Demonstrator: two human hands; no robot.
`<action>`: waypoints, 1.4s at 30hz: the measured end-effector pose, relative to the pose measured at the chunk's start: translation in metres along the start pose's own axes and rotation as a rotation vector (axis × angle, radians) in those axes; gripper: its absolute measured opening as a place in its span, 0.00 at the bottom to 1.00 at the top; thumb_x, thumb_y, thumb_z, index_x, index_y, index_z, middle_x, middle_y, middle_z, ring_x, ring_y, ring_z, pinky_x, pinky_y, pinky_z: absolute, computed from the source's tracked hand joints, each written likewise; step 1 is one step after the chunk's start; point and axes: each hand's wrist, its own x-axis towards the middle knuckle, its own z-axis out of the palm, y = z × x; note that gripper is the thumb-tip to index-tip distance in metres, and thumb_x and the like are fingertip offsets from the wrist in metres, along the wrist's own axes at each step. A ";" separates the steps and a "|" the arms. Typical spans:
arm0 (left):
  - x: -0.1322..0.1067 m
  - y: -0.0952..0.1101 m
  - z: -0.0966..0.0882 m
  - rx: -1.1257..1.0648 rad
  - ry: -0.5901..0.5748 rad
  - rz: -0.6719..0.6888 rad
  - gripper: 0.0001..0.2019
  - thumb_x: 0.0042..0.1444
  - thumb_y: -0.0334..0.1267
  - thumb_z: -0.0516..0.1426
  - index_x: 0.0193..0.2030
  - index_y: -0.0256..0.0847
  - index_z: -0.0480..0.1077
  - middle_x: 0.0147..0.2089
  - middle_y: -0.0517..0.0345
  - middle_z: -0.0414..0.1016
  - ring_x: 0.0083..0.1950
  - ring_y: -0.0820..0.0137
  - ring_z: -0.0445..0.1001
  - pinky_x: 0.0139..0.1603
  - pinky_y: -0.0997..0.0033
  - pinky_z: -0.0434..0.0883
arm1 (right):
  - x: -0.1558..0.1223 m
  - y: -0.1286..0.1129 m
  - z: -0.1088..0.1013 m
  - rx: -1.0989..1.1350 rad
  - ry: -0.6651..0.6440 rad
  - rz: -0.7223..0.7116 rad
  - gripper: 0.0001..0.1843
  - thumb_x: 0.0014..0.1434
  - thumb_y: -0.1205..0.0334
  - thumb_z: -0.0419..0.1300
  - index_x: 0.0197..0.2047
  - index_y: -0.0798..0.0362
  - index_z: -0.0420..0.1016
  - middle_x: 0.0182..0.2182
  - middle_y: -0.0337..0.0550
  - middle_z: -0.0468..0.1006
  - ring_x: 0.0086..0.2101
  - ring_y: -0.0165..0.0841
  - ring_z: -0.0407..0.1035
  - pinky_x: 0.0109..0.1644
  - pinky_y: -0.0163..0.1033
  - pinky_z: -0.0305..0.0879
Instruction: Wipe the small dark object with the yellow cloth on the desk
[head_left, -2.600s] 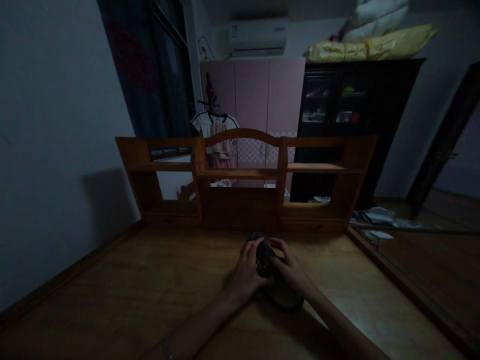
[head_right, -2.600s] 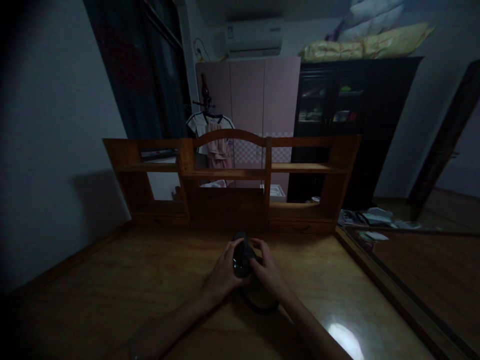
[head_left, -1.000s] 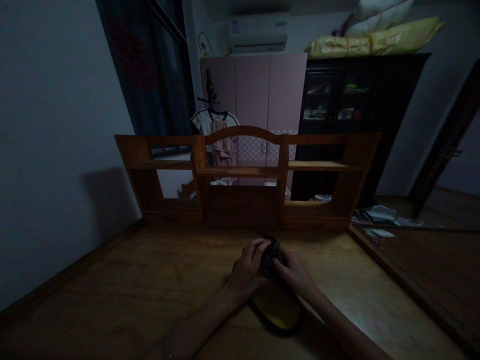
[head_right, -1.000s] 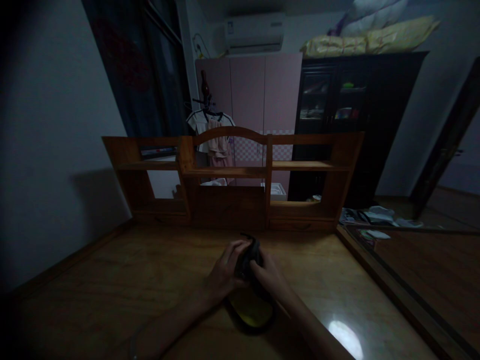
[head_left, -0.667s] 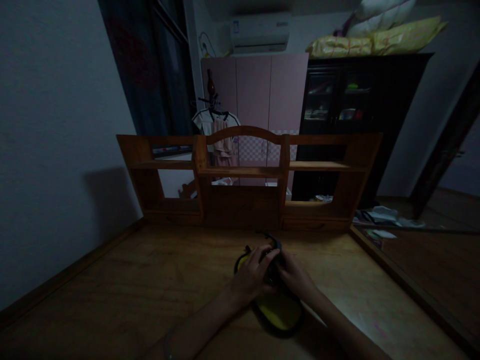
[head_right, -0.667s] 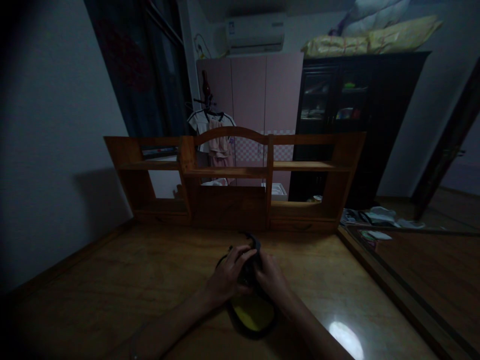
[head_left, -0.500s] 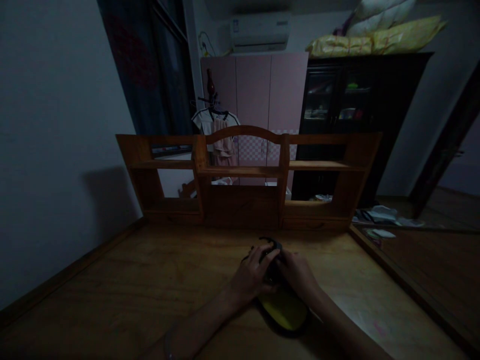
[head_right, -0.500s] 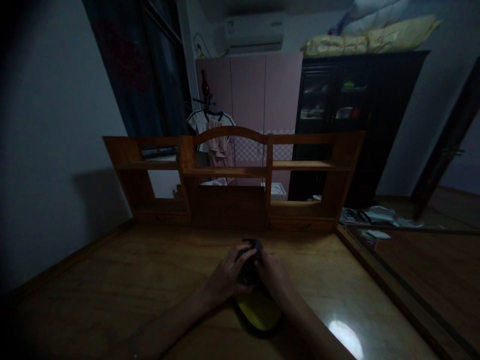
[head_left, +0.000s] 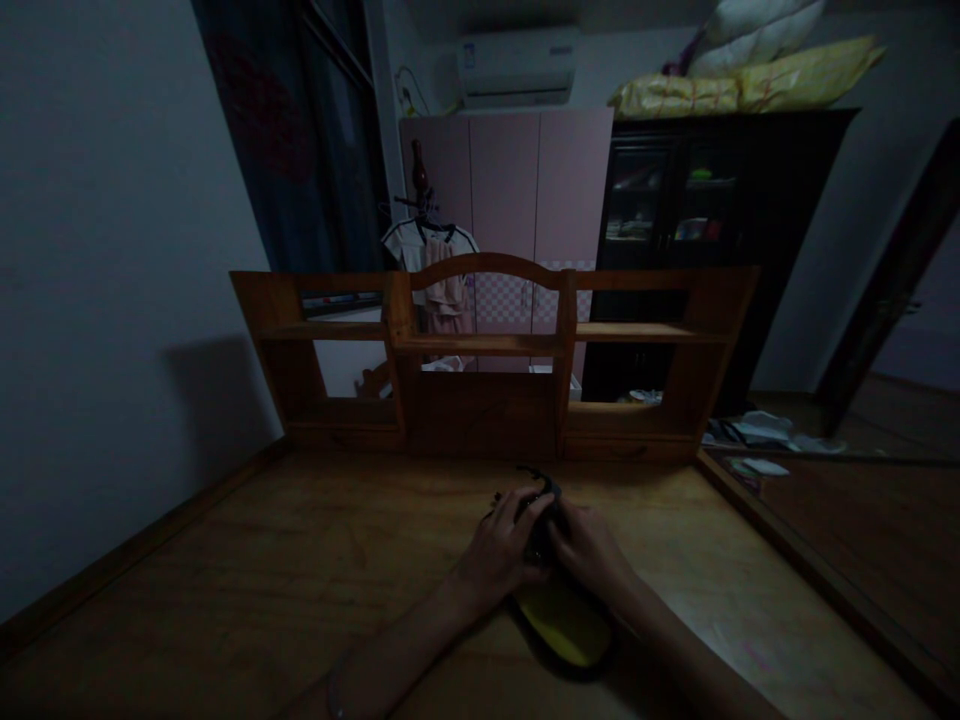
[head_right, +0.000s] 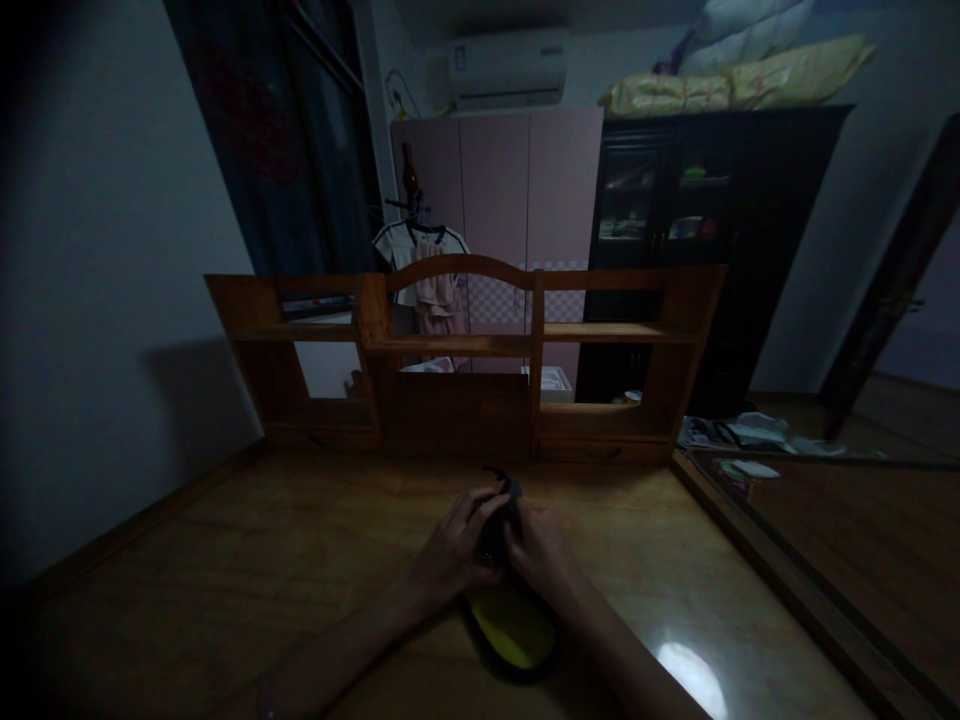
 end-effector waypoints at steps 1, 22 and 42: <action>0.000 0.001 0.000 -0.007 -0.004 -0.009 0.48 0.38 0.31 0.68 0.65 0.51 0.49 0.63 0.53 0.56 0.62 0.57 0.59 0.61 0.55 0.64 | 0.000 -0.001 0.000 -0.001 0.006 0.001 0.09 0.60 0.66 0.50 0.41 0.56 0.69 0.34 0.47 0.78 0.33 0.35 0.73 0.35 0.34 0.61; 0.001 0.004 -0.003 -0.061 -0.004 0.011 0.47 0.39 0.31 0.67 0.65 0.50 0.50 0.63 0.52 0.55 0.64 0.57 0.57 0.63 0.54 0.61 | 0.002 0.004 0.000 -0.065 0.047 0.078 0.12 0.59 0.60 0.53 0.43 0.55 0.72 0.32 0.47 0.80 0.31 0.37 0.74 0.32 0.34 0.61; 0.000 -0.002 0.001 -0.010 -0.005 0.010 0.47 0.39 0.35 0.68 0.65 0.49 0.50 0.63 0.50 0.54 0.65 0.56 0.55 0.64 0.53 0.59 | -0.001 0.007 0.006 -0.075 0.076 0.072 0.30 0.62 0.56 0.49 0.63 0.63 0.52 0.39 0.57 0.78 0.37 0.44 0.74 0.37 0.42 0.66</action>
